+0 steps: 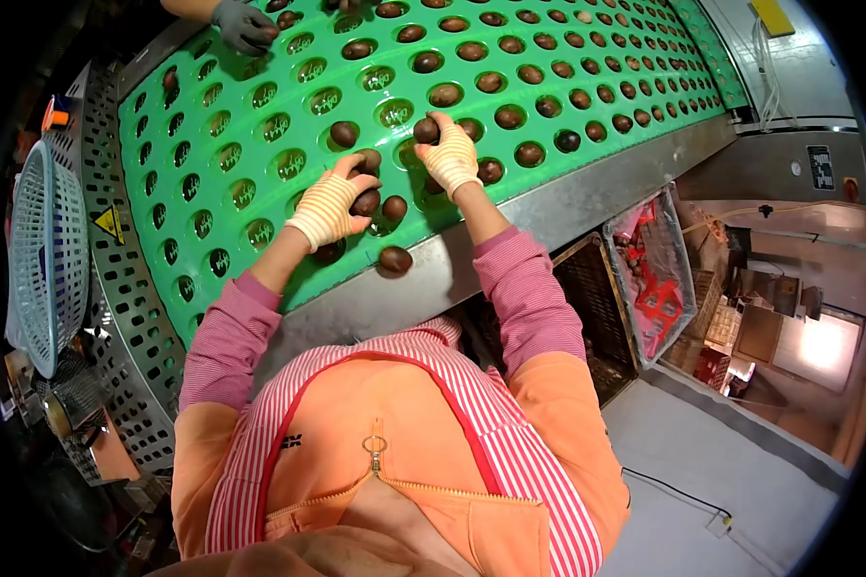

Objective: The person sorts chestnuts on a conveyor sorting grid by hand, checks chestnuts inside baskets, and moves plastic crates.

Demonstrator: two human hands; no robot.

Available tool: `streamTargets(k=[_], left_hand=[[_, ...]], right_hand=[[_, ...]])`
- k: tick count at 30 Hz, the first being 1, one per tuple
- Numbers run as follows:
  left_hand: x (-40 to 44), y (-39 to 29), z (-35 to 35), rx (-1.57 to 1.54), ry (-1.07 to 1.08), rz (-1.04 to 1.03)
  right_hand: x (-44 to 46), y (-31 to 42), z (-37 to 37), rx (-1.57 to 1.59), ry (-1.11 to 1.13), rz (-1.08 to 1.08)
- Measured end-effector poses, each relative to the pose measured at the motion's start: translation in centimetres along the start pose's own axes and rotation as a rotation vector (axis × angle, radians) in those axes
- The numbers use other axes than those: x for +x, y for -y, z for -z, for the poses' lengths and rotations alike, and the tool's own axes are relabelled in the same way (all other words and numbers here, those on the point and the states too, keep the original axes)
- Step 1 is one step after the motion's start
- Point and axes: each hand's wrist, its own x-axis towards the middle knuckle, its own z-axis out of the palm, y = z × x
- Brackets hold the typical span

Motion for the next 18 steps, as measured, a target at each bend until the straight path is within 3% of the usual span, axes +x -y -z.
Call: streamTargets(k=[3, 5, 7, 10, 12, 15, 18], left_hand=[[0.8, 2.1, -1.4, -0.275, -0.302, -0.131], [2.0, 4.3, 1.5, -0.384, -0.405, 0.011], [2.1, 7.2, 2.6, -0.444, -0.477, 0.164], [0.8, 10.4, 3.9, -0.109, -0.293, 0.291], [-0.4, 10.8, 4.0, 0.073, -0.083, 0.368], [-1.3, 9.0, 4.9, 0.054, -0.087, 0.397], [-1.7, 12.5, 3.9, -0.048, -0.210, 0.284]], right_hand=[[1.0, 0.6, 1.6, -0.177, 0.081, -0.001], [3.2, 2.3, 2.1, -0.290, 0.165, 0.018], [4.8, 2.0, 1.9, -0.280, 0.094, 0.075], [7.1, 3.7, 2.4, 0.017, 0.036, 0.013], [10.2, 4.3, 0.8, 0.170, -0.149, 0.143], [12.8, 7.4, -1.7, 0.357, -0.314, 0.187], [15.7, 6.1, -4.6, 0.221, -0.244, 0.201]])
